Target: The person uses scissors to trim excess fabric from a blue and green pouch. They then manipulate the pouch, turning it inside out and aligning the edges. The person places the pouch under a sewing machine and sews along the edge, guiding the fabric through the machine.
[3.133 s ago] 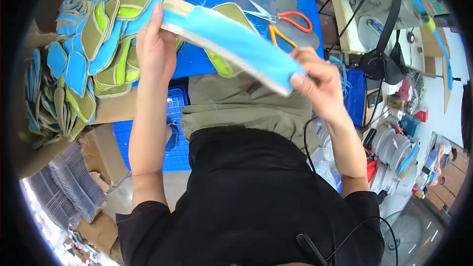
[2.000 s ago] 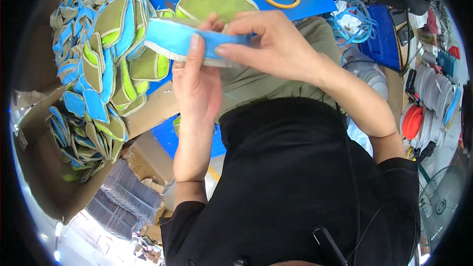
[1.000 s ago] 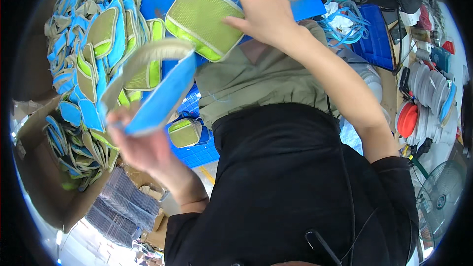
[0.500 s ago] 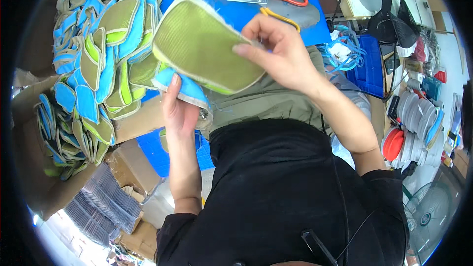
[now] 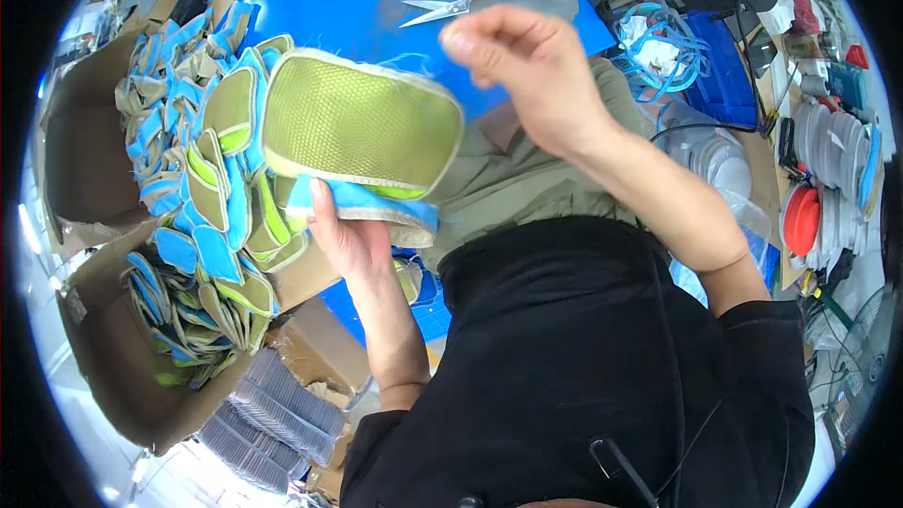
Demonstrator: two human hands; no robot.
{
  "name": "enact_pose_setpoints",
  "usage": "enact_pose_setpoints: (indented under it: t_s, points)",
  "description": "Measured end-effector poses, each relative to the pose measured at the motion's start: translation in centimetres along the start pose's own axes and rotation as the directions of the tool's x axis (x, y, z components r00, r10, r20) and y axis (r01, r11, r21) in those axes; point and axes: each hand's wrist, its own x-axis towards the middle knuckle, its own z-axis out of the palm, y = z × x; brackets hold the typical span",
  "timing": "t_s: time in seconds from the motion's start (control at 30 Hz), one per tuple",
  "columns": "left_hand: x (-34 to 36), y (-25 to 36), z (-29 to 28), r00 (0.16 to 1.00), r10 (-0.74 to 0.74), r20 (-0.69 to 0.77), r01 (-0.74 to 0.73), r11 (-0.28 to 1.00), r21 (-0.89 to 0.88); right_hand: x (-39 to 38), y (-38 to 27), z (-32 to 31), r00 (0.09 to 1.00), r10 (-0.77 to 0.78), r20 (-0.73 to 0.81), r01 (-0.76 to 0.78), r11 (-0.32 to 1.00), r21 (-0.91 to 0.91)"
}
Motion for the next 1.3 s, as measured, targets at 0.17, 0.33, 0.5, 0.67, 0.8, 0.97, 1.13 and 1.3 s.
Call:
enact_pose_setpoints:
  t_s: [0.17, 0.33, 0.5, 0.67, 0.8, 0.97, 1.13, 1.3]
  points:
    - [-0.7, 0.7, -0.5, 1.0, -0.026, 0.005, 0.026, 0.996, -0.08, 2.6, 1.3, -3.0, 0.994, 0.072, -0.085, -0.069, 0.997, 0.036]
    - [-1.2, 0.6, -1.9, 0.993, -0.072, 0.097, 0.077, 0.995, -0.056, 0.2, 2.6, 0.6, 0.921, 0.239, 0.307, -0.212, 0.97, -0.121]
    - [-1.3, 0.6, -1.8, 0.996, -0.052, 0.07, 0.058, 0.994, -0.093, 0.5, 1.8, 1.4, 0.975, 0.112, 0.194, -0.116, 0.993, 0.006]
    - [-0.4, 2.2, -3.9, 0.985, -0.076, 0.156, 0.123, 0.941, -0.315, 4.5, 2.1, -3.7, 0.981, 0.118, -0.154, -0.076, 0.965, 0.25]
    - [-0.2, 2.2, -4.5, 0.989, -0.062, 0.138, 0.102, 0.946, -0.307, 4.9, 3.1, -4.6, 0.96, 0.07, -0.271, -0.052, 0.996, 0.073]
    - [-0.8, 1.2, -4.1, 0.983, -0.079, 0.164, 0.119, 0.961, -0.25, 0.8, 0.1, 1.3, 0.848, 0.442, 0.293, -0.443, 0.894, -0.065]
    - [-1.5, 1.5, -3.0, 0.992, -0.076, 0.099, 0.093, 0.98, -0.175, 1.6, 2.4, 3.1, 0.943, 0.178, 0.281, -0.195, 0.98, 0.033]
    - [-1.8, 1.6, -4.2, 0.997, -0.029, 0.076, 0.037, 0.994, -0.1, 6.4, 3.5, -1.9, 0.93, 0.264, -0.254, -0.176, 0.93, 0.321]
